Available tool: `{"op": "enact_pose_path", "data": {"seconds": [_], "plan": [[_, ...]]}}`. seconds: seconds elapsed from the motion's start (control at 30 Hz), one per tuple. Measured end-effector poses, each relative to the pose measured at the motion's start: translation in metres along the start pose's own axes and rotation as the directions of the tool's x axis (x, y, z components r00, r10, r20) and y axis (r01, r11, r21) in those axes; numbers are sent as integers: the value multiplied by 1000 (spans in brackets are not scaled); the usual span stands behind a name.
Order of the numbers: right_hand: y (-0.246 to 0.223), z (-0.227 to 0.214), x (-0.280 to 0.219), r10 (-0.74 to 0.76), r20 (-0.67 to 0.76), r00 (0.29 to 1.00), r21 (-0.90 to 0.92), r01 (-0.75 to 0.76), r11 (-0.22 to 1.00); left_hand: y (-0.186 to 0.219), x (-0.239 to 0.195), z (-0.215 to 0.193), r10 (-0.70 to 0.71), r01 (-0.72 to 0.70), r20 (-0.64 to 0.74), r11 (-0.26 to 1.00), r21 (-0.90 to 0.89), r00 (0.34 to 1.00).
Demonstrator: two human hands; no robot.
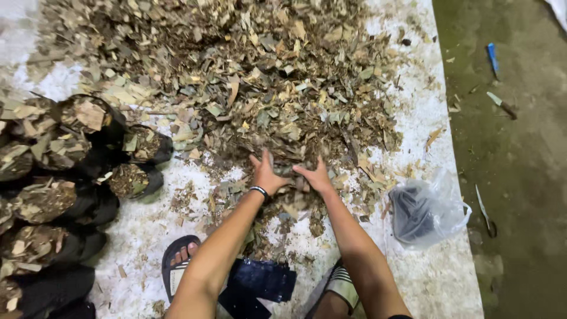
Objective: The person sits on the floor and fills small black pots with wood chips from a large pile. They scoop chips by hand, pack them into each pot, and place the filled pots in a row to the left.
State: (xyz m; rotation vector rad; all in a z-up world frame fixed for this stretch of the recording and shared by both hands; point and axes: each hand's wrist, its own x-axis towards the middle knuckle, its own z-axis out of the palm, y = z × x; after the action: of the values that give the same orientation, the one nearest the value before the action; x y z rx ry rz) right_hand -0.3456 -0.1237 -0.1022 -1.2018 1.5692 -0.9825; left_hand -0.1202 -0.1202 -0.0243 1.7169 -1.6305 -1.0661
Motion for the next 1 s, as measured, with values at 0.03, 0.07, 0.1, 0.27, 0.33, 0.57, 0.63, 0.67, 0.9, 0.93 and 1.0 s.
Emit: {"op": "enact_pose_path", "data": {"seconds": [0.03,0.07,0.1,0.27,0.33,0.57,0.63,0.67,0.9,0.93,1.0], "plan": [[-6,0,-1,29,27,999,61,-31,998,8,-5,0,13,-13,17,1000,-20,1000],[-16,0,-2,56,57,997,121,-63,991,14,-8,-3,27,-26,34,999,-39,999],[-24,-3,-11,93,96,991,178,-109,978,18,-13,-8,73,-72,26,997,-11,997],[-115,-45,-23,104,106,989,-337,-63,939,44,2,-43,212,-212,0,976,41,977],[-155,-56,-26,-2,102,995,-248,28,968,65,16,-56,225,-227,39,972,57,973],[-236,-99,-36,-101,163,981,-380,157,912,142,29,-122,270,-357,401,920,159,875],[-239,-108,-36,69,157,985,-534,27,845,146,27,-145,183,-306,537,940,149,823],[-236,-113,-39,121,165,979,-575,-4,818,143,25,-154,128,-298,532,922,247,837],[-165,-100,-28,319,172,932,-449,-214,868,53,35,-166,-382,284,220,883,373,898],[-151,-91,-13,273,160,949,-441,-179,880,35,41,-155,-449,363,182,857,365,875],[-109,-65,8,201,132,971,-428,-127,895,-3,49,-115,-409,387,159,909,156,898]]}}
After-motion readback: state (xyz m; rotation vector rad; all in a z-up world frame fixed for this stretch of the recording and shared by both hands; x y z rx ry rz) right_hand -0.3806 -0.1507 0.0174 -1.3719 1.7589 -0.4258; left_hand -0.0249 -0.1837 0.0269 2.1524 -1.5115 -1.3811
